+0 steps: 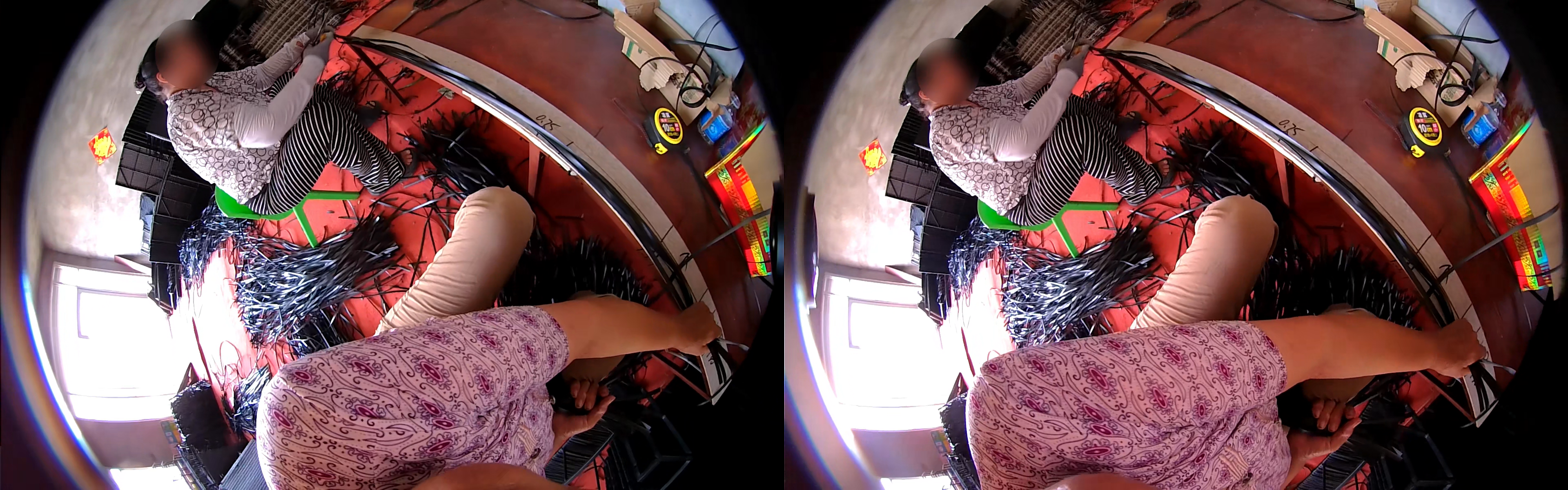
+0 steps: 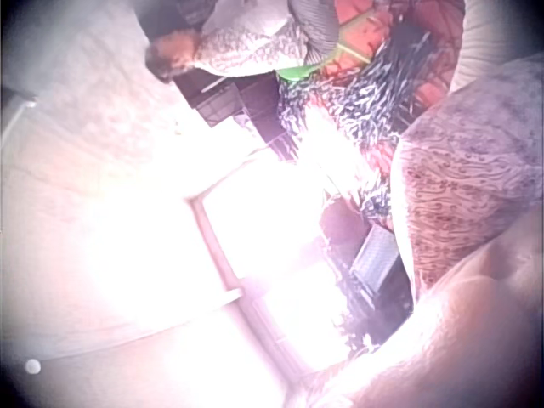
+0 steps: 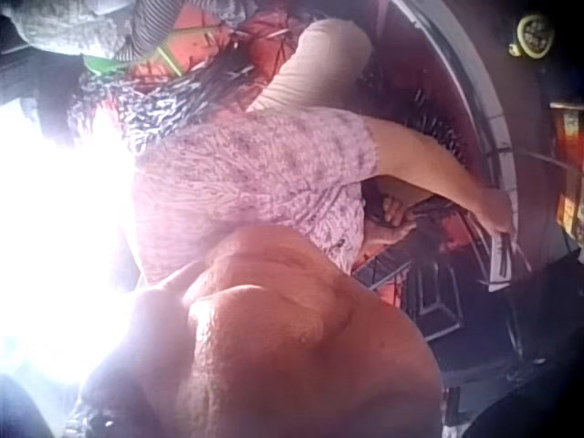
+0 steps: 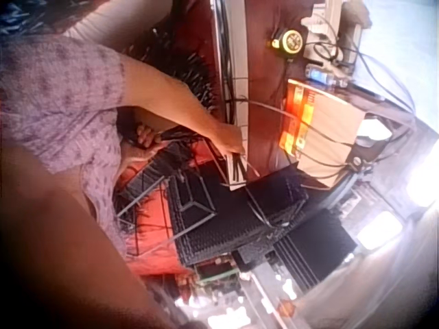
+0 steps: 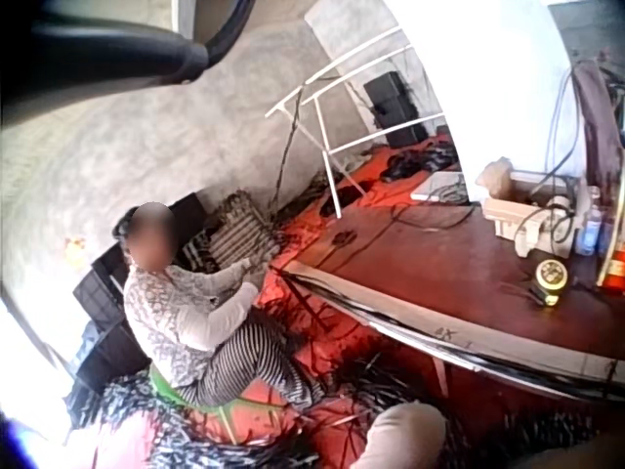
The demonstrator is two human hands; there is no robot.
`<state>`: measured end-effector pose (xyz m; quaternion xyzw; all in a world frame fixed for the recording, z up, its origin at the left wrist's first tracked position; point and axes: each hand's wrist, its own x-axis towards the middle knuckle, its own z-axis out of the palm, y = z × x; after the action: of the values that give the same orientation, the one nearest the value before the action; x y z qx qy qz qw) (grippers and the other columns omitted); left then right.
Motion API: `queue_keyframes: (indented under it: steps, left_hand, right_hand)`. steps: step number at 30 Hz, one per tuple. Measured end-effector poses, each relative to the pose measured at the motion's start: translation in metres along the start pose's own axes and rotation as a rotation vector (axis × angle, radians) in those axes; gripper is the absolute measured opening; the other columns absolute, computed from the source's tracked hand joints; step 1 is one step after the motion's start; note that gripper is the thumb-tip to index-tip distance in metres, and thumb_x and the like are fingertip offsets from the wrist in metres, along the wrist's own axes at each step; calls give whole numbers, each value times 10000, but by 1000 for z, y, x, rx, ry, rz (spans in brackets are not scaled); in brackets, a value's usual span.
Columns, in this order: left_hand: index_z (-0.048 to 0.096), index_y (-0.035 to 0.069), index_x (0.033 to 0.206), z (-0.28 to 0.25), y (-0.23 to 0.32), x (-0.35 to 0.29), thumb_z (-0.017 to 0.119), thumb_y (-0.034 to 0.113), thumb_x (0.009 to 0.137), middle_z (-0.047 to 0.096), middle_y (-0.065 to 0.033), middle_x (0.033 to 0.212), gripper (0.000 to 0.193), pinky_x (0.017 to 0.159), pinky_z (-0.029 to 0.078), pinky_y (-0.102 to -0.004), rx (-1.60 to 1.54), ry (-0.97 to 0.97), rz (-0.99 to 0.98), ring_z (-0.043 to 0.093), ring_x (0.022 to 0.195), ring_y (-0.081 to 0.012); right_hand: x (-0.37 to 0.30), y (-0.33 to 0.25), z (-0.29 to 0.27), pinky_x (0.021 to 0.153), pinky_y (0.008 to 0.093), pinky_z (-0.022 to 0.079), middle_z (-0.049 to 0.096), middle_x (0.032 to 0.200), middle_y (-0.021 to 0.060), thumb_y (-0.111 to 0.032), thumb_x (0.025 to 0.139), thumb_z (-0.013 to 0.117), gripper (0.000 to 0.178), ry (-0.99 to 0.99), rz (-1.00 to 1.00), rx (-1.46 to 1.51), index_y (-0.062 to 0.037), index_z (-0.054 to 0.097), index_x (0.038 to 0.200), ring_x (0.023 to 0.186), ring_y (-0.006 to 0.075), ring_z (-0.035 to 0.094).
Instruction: The person sits on the floor and weaves black plastic strips into a rectangular basket frame. They repeatedly insert strips through the frame's vertical supports, alternating the direction of insertion to create a woven pattern. A second person is visible in the background performing a similar task.
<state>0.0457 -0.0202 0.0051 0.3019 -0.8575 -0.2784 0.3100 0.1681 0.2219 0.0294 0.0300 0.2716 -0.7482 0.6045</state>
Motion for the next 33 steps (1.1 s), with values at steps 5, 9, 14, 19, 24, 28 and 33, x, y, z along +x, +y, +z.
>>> queue_keyframes:
  steps: [5, 9, 14, 19, 24, 28, 33]
  left_hand:
    - [668, 104, 775, 3, -2, 0, 724, 366, 685, 668, -92, 720, 283, 690, 489, -421, -15, 20, 31, 665, 763, -304]
    - [668, 100, 775, 3, -3, 1, 728, 365, 683, 669, -91, 720, 286, 685, 490, -421, -13, 24, 40, 666, 761, -302]
    - [669, 98, 779, 4, -2, 1, 729, 353, 675, 672, -92, 724, 282, 691, 492, -422, -17, 17, 37, 667, 766, -302]
    - [671, 96, 779, -1, -3, -1, 728, 338, 664, 672, -96, 725, 275, 690, 494, -429, -19, -14, 12, 668, 762, -307]
    - [674, 110, 782, 7, -1, -1, 714, 330, 661, 670, -103, 723, 254, 688, 498, -436, -11, -11, 18, 668, 756, -310]
    - [678, 120, 784, 5, 2, -3, 699, 327, 660, 667, -107, 711, 242, 688, 507, -446, -37, -43, 13, 670, 753, -316]
    - [683, 110, 809, -28, 13, -1, 639, 320, 724, 657, -128, 713, 231, 666, 516, -462, -132, -163, -2, 659, 723, -355]
  right_hand:
    - [2, 2, 2, 567, 256, 314, 310, 583, -71, -335, 987, 526, 248, -27, -20, -1, -112, 549, 881, 523, 68, 310]
    - [3, 3, 3, 569, 254, 315, 307, 585, -69, -339, 988, 523, 255, -29, -11, 13, -114, 551, 871, 524, 69, 313]
    - [3, 2, 0, 572, 250, 329, 310, 586, -68, -343, 988, 521, 262, -21, -21, -11, -116, 553, 862, 524, 67, 317]
    - [2, 2, 2, 571, 250, 336, 312, 582, -66, -342, 988, 521, 266, -14, -23, -16, -118, 539, 847, 520, 68, 322]
    - [0, 4, 0, 564, 250, 330, 310, 576, -67, -338, 984, 527, 262, -9, -36, -21, -117, 529, 843, 513, 67, 321]
    - [0, 2, -4, 556, 249, 321, 302, 570, -70, -336, 981, 532, 261, -40, 5, 33, -122, 518, 831, 504, 64, 309]
    - [4, -1, -3, 566, 255, 317, 318, 592, -71, -307, 968, 556, 228, -71, -33, 13, -110, 535, 856, 521, 66, 309]
